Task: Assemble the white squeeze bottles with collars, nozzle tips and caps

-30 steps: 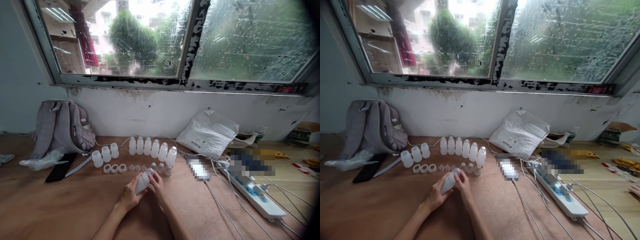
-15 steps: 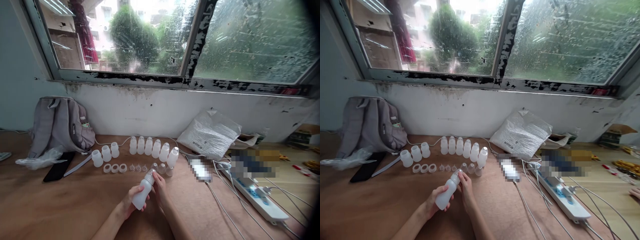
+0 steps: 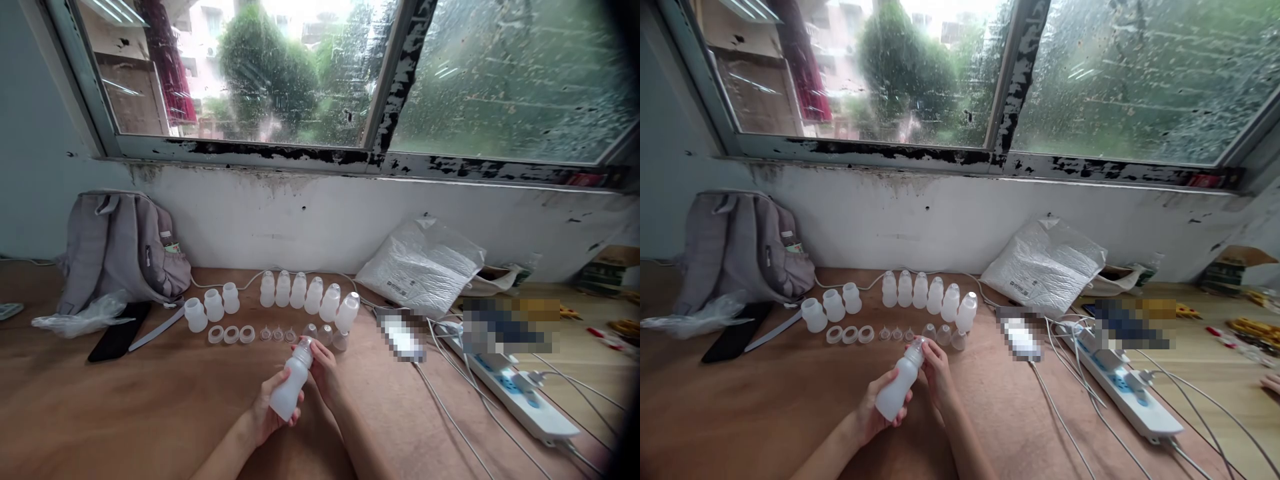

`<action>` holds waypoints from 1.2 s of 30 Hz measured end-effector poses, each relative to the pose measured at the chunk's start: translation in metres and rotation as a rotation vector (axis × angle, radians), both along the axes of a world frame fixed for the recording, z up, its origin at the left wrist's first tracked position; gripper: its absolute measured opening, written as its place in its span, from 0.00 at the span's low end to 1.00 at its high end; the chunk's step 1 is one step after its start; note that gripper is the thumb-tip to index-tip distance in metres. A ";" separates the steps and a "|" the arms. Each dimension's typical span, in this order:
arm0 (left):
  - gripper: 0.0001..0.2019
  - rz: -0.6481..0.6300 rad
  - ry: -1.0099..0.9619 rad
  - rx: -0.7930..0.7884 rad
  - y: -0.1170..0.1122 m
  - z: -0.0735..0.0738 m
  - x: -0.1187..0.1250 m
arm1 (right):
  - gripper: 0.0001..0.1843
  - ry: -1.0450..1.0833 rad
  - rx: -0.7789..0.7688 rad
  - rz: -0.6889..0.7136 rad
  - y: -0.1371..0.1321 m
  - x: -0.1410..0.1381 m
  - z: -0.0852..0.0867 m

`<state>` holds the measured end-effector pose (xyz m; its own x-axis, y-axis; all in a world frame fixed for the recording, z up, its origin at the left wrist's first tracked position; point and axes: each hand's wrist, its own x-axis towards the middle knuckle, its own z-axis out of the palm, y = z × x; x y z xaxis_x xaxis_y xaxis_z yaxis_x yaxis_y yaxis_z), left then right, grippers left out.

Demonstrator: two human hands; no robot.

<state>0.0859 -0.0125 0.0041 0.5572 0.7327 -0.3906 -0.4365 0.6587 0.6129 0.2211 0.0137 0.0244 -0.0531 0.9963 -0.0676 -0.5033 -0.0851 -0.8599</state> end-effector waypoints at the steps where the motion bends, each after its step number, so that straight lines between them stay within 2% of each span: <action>1: 0.20 0.010 0.028 0.031 0.000 0.002 0.001 | 0.19 0.004 0.000 -0.007 0.000 0.000 0.000; 6: 0.19 -0.007 0.149 0.245 -0.004 0.012 0.008 | 0.20 0.029 -0.017 -0.046 -0.001 0.003 -0.001; 8: 0.20 -0.006 0.263 0.332 -0.004 0.013 0.009 | 0.19 0.034 -0.027 -0.071 0.000 0.004 -0.002; 13: 0.20 0.201 0.692 0.746 -0.004 0.009 0.006 | 0.16 -0.044 0.001 -0.126 0.003 0.003 -0.008; 16: 0.21 0.236 0.761 0.806 -0.002 0.008 0.004 | 0.15 -0.076 -0.008 -0.184 0.004 0.002 -0.012; 19: 0.18 0.203 0.637 0.745 0.001 0.009 0.006 | 0.13 -0.103 -0.010 -0.247 0.003 0.001 -0.013; 25: 0.20 -0.102 0.155 0.238 0.001 0.008 -0.003 | 0.16 -0.049 -0.024 -0.287 0.009 0.015 -0.015; 28: 0.19 -0.228 0.033 0.152 -0.005 0.007 -0.009 | 0.18 -0.096 -0.013 -0.517 0.015 0.034 -0.015; 30: 0.19 -0.250 0.020 0.160 -0.007 0.007 -0.011 | 0.20 -0.273 0.009 -0.720 0.017 0.045 -0.014; 32: 0.19 -0.213 0.026 0.160 -0.006 0.006 -0.009 | 0.22 -0.545 0.013 -0.873 0.017 0.052 -0.012; 34: 0.19 -0.150 0.032 0.129 -0.003 0.006 -0.008 | 0.24 -0.811 0.008 -0.914 0.017 0.056 -0.011; 36: 0.19 -0.079 0.033 0.080 -0.001 0.006 -0.007 | 0.26 -0.993 0.009 -0.861 0.018 0.059 -0.012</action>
